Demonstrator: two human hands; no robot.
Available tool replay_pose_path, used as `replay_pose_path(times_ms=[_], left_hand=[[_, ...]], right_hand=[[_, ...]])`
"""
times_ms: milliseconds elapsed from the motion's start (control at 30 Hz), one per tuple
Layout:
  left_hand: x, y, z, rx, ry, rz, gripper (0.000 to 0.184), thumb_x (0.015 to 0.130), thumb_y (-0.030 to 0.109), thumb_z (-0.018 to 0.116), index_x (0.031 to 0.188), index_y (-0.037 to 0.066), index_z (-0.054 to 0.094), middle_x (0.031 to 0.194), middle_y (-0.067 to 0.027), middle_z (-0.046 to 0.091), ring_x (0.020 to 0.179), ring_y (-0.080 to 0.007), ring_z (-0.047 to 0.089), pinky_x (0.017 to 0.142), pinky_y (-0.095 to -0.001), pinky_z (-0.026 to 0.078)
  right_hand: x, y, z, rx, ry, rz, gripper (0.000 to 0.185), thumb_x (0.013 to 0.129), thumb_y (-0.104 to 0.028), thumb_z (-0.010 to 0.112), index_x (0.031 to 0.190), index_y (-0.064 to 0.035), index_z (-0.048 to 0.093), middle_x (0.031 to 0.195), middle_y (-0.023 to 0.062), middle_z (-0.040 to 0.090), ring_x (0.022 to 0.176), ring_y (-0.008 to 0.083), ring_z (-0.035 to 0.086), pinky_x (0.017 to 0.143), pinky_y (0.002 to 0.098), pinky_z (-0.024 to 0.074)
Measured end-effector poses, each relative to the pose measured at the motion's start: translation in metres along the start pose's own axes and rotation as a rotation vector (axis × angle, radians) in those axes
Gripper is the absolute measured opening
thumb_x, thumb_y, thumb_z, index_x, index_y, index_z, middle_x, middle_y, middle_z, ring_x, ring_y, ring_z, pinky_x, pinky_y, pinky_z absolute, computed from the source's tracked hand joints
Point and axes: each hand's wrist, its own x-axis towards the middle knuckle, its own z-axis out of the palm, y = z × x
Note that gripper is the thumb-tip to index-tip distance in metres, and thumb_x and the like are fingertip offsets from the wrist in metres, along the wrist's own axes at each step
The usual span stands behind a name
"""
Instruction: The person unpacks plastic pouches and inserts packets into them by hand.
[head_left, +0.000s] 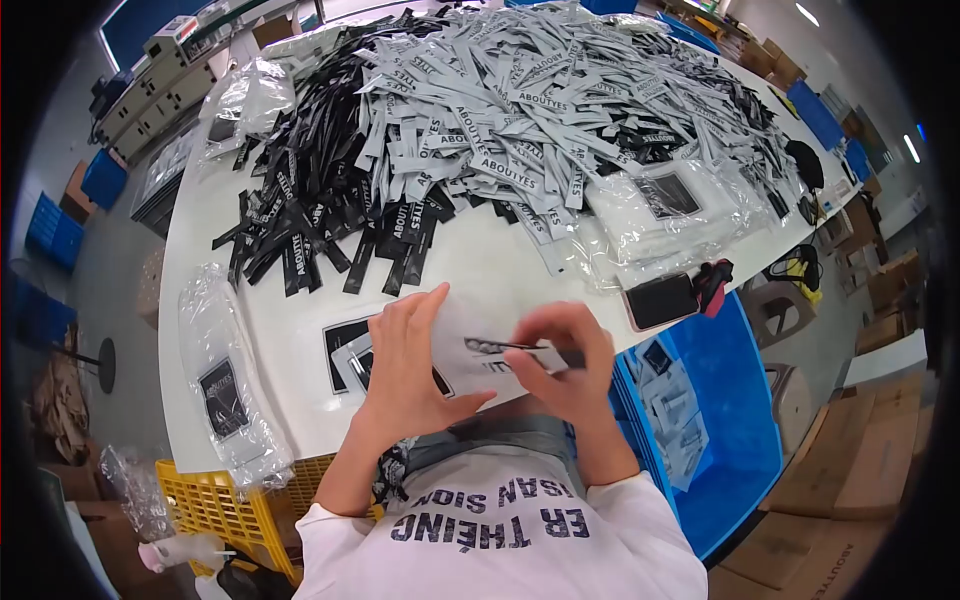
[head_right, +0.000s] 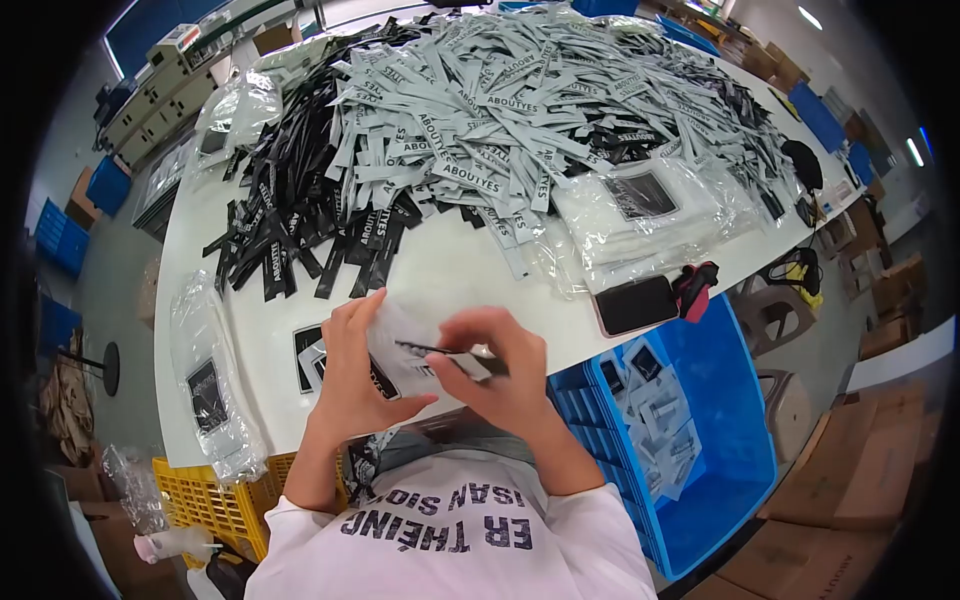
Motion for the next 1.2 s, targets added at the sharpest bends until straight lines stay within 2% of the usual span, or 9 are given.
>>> replay_pose_path(times_ms=[167,300,500,667,800,967,1033,1133,1200], left_hand=[[-0.002,0.002,0.007,0.055,0.032,0.056,0.108,0.048,0.027,0.088,0.137,0.001,0.033,0.121,-0.0169,0.042,0.107,-0.0322,0.042,0.091,-0.0433,0.030],[-0.002,0.005,0.010,0.108,0.057,0.001,0.106,0.050,0.026,0.087,0.137,0.001,0.032,0.120,-0.0166,0.043,0.108,-0.0315,0.041,0.088,-0.0436,0.028],[-0.002,0.000,0.014,0.113,0.139,-0.029,0.106,0.051,0.027,0.085,0.138,0.000,0.031,0.119,-0.0166,0.043,0.106,-0.0313,0.042,0.085,-0.0435,0.028],[-0.002,0.000,0.016,0.086,0.147,-0.032,0.109,0.052,0.029,0.086,0.140,0.000,0.029,0.123,-0.0168,0.041,0.109,-0.0325,0.041,0.089,-0.0442,0.027],[0.001,-0.004,-0.005,-0.205,0.137,-0.243,0.067,0.068,0.020,0.080,0.125,-0.001,0.050,0.108,-0.0131,0.056,0.094,-0.0234,0.054,0.082,-0.0351,0.040],[-0.012,-0.028,-0.003,-0.548,0.163,-0.411,0.015,0.085,0.007,0.066,0.097,-0.002,0.067,0.073,-0.0060,0.065,0.065,-0.0084,0.057,0.060,-0.0211,0.045],[-0.013,-0.024,-0.001,-0.610,0.177,-0.469,0.015,0.085,0.008,0.067,0.097,-0.002,0.067,0.074,-0.0054,0.065,0.067,-0.0073,0.057,0.061,-0.0211,0.044],[-0.010,-0.018,-0.005,-0.830,0.225,-0.570,0.013,0.085,0.007,0.068,0.092,-0.003,0.068,0.076,-0.0047,0.065,0.069,-0.0066,0.056,0.062,-0.0206,0.044],[-0.009,-0.016,-0.003,-0.884,0.244,-0.551,0.011,0.084,0.005,0.068,0.090,-0.003,0.068,0.076,-0.0047,0.065,0.069,-0.0068,0.056,0.062,-0.0205,0.043]], right_hand=[[-0.001,0.025,0.015,0.050,0.060,0.354,0.069,0.065,-0.004,0.084,0.120,-0.0037,0.043,0.087,0.0072,0.061,0.073,0.0098,0.058,0.059,0.0205,0.0473],[0.001,0.027,0.019,-0.240,0.093,0.092,0.057,0.064,-0.007,0.085,0.112,-0.0028,0.055,0.096,0.0080,0.058,0.072,0.0098,0.057,0.057,0.0202,0.0464],[0.001,0.025,0.025,-0.135,-0.170,-0.086,0.024,0.090,-0.021,0.063,0.093,0.0024,0.065,0.109,0.0152,0.058,0.078,0.0196,0.060,0.068,0.0276,0.0481],[0.003,0.016,0.016,0.022,-0.432,0.200,0.018,0.085,-0.009,0.066,0.098,0.0032,0.063,0.106,0.0132,0.058,0.084,0.0197,0.061,0.068,0.0258,0.0471],[-0.003,0.020,0.012,0.148,-0.203,0.505,0.025,0.080,-0.005,0.070,0.102,0.0038,0.061,0.104,0.0111,0.060,0.086,0.0189,0.062,0.068,0.0261,0.0475],[0.006,0.039,-0.002,0.057,-0.565,0.103,0.040,0.076,0.003,0.071,0.114,-0.0015,0.062,0.105,0.0088,0.063,0.090,0.0140,0.062,0.071,0.0232,0.0489],[0.007,0.039,-0.003,0.069,-0.628,0.055,0.037,0.077,0.003,0.070,0.114,-0.0021,0.064,0.104,0.0082,0.064,0.090,0.0129,0.061,0.072,0.0224,0.0486],[0.011,-0.003,0.021,0.319,-0.068,0.435,0.021,0.080,-0.001,0.069,0.101,0.0022,0.067,0.097,0.0077,0.063,0.087,0.0123,0.061,0.070,0.0230,0.0479],[-0.003,0.023,0.011,0.398,-0.161,0.558,0.016,0.081,0.000,0.068,0.097,0.0043,0.066,0.095,0.0072,0.062,0.085,0.0115,0.060,0.069,0.0227,0.0472]])
